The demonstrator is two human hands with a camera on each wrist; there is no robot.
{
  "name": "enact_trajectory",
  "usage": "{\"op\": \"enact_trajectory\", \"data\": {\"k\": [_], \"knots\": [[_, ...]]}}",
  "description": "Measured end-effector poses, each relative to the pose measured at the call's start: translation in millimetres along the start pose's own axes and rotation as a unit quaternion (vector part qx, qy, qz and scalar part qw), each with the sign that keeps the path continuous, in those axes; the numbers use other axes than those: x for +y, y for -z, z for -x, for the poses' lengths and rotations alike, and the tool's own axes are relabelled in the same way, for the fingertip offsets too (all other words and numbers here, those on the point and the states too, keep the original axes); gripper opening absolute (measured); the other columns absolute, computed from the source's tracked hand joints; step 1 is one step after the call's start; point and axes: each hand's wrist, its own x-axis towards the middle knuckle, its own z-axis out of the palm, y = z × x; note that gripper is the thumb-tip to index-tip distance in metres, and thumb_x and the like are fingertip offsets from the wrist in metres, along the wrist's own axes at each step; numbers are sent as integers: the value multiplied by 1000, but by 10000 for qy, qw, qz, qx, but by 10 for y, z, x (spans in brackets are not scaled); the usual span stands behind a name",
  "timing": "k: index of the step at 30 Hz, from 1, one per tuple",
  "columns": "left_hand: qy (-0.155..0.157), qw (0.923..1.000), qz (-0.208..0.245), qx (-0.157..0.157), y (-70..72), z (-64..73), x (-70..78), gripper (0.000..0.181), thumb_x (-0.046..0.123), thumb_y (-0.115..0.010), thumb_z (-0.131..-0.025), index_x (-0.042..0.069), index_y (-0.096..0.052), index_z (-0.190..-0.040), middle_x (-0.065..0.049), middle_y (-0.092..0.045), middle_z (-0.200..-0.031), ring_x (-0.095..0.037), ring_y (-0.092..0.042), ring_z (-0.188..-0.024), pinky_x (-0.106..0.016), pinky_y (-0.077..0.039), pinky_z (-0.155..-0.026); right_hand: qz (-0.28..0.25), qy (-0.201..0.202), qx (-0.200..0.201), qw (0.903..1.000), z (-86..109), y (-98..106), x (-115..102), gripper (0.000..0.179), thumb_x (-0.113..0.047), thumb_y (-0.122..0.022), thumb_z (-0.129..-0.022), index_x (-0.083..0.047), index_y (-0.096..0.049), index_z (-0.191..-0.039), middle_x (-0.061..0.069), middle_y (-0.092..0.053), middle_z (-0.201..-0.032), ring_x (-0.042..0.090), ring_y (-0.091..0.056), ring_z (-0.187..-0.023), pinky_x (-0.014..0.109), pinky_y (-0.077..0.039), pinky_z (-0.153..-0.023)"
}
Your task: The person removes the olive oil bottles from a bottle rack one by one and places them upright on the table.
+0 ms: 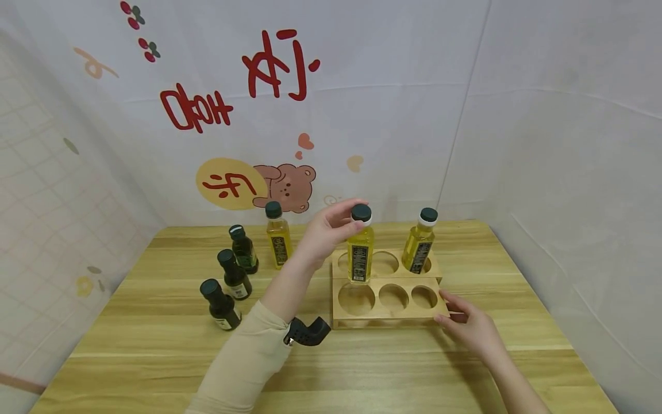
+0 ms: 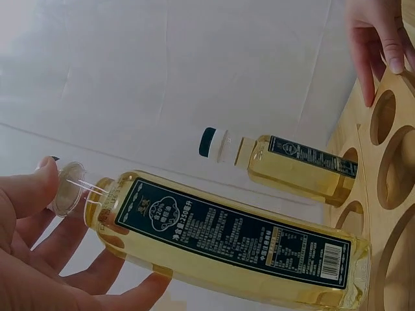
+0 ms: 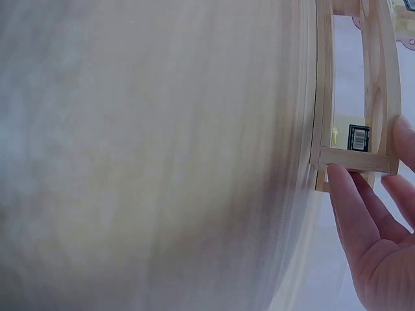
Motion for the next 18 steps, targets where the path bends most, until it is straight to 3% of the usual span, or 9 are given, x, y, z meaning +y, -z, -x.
{"op": "enact_trajectory", "data": {"k": [9,18], "knots": [[-118,9998,65,129,193,133,-67,39,6,-71,-91,8,-65,-130,-5,-66,-125,-20,-63,-111,-37,-51,-93,-10,17,5,10000,6,-2,-28,67,-31,-72,-92,-4,-46,-148,34,-54,-130,43,-61,-110,24,-53,-73],[-184,9994,-55,274,404,252,-83,42,5,-70,-92,6,-62,-134,-8,-64,-128,-24,-62,-114,-43,-49,-96,-46,-28,-8,10000,4,-8,-12,68,-32,-73,-92,-5,-45,-149,34,-53,-131,44,-61,-111,24,-54,-73]]}}
